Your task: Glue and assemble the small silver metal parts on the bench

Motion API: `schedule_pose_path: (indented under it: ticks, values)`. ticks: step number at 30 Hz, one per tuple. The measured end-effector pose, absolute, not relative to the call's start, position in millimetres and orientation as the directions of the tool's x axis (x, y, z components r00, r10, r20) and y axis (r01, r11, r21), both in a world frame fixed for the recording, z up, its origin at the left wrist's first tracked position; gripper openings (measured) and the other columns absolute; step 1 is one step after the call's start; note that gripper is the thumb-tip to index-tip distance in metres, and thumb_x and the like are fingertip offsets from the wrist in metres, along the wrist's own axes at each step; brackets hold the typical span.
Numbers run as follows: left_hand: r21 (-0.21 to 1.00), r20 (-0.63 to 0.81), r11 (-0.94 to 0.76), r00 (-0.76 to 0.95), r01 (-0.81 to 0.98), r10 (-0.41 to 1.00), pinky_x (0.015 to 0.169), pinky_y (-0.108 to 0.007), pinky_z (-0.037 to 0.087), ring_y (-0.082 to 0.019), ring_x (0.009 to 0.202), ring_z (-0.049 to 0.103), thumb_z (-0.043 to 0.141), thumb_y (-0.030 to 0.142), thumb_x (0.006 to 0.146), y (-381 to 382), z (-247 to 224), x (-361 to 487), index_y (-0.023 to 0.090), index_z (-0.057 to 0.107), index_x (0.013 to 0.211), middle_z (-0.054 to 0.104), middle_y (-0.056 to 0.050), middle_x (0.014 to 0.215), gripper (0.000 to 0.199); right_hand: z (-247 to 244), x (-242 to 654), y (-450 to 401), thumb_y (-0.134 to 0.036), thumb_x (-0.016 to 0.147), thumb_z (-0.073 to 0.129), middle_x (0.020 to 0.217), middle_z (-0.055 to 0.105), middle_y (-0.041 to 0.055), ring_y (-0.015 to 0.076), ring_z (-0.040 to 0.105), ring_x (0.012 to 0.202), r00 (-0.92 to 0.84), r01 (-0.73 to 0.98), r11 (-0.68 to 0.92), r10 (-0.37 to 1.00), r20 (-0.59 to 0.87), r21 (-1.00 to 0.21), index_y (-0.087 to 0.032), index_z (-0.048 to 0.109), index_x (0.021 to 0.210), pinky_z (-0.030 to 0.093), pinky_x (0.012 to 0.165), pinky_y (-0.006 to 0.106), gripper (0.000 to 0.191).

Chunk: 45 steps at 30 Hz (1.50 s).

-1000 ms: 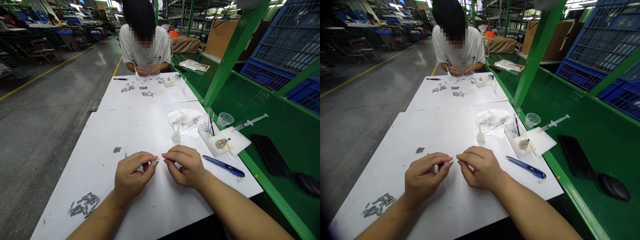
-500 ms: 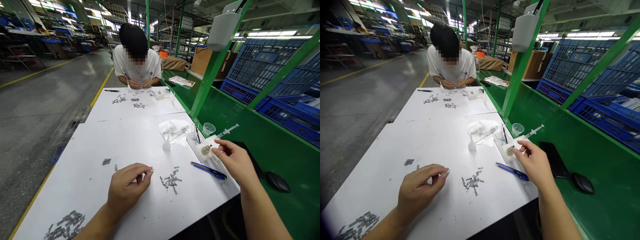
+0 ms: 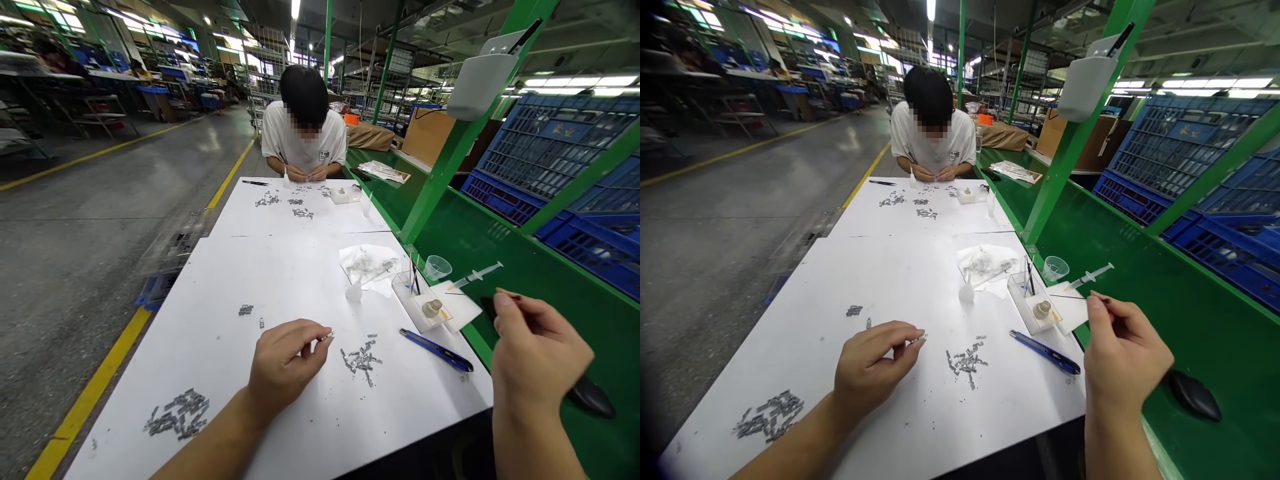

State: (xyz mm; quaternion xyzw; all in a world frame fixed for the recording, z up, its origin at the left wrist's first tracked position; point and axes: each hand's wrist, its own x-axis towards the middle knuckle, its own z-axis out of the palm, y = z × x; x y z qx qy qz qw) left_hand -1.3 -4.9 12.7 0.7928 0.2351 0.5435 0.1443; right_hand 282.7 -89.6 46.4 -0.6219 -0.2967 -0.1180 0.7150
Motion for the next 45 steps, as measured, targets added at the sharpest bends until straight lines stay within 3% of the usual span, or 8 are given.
schedule_pose_path:
  ticks: [1,3,6,10,20,45]
  values:
    - [0.483,0.796,-0.850,0.298,0.210,0.526,0.042,-0.019,0.042,-0.006,0.047,0.049,0.066,0.004,0.078,-5.4,12.8,-1.3,0.016,0.067,0.084,0.067,0.000,0.067,0.014,51.7,269.4,-91.2,-0.027,0.070,0.078,0.078,0.065,0.0047,0.0153,0.055,0.063,0.821,0.455,0.363,0.183,0.541,-0.813,-0.018,0.068,0.078,0.039,0.054,0.029,0.016]
    - [0.480,0.801,-0.854,0.295,0.200,0.520,0.042,-0.019,0.042,-0.006,0.047,0.050,0.066,0.003,0.078,-6.1,12.9,-1.3,0.015,0.067,0.085,0.068,-0.001,0.068,0.014,59.5,240.8,-93.7,-0.024,0.073,0.077,0.083,0.064,0.0043,0.0096,0.047,0.054,0.787,0.215,0.503,0.418,0.453,-0.837,-0.019,0.069,0.081,0.035,0.048,0.026,0.012]
    - [0.480,0.806,-0.859,0.297,0.177,0.512,0.043,-0.019,0.044,-0.008,0.050,0.054,0.068,0.004,0.078,-6.9,13.4,-1.8,0.015,0.068,0.086,0.069,-0.001,0.069,0.014,61.5,203.4,-95.1,-0.022,0.076,0.075,0.080,0.063,0.0038,0.0123,0.052,0.059,0.641,0.151,0.488,0.613,0.461,-0.860,-0.021,0.071,0.085,0.041,0.051,0.028,0.010]
    - [0.489,0.808,-0.858,0.290,0.153,0.513,0.049,-0.020,0.050,-0.010,0.057,0.062,0.069,0.005,0.079,-8.2,15.3,-2.3,0.016,0.068,0.090,0.070,-0.001,0.070,0.016,54.7,178.2,-94.2,-0.021,0.083,0.069,0.076,0.061,0.0029,0.0152,0.055,0.067,0.516,0.172,0.470,0.706,0.485,-0.866,-0.024,0.073,0.090,0.043,0.054,0.028,0.008]
    - [0.491,0.817,-0.860,0.269,0.138,0.509,0.054,-0.021,0.054,-0.012,0.062,0.067,0.068,0.007,0.080,-12.0,21.6,-2.4,0.017,0.071,0.090,0.072,-0.002,0.072,0.015,46.9,167.3,-95.0,-0.021,0.083,0.069,0.080,0.063,0.0039,0.0153,0.056,0.071,0.471,0.197,0.419,0.753,0.460,-0.887,-0.026,0.074,0.090,0.047,0.057,0.027,0.009]
    - [0.493,0.810,-0.857,0.278,0.152,0.516,0.053,-0.021,0.055,-0.013,0.062,0.067,0.068,0.007,0.080,-10.8,19.1,-2.0,0.018,0.070,0.091,0.072,-0.002,0.072,0.016,45.5,170.5,-94.7,-0.022,0.084,0.069,0.078,0.062,0.0033,0.0142,0.054,0.067,0.465,0.239,0.393,0.756,0.460,-0.888,-0.025,0.073,0.090,0.043,0.053,0.026,0.008]
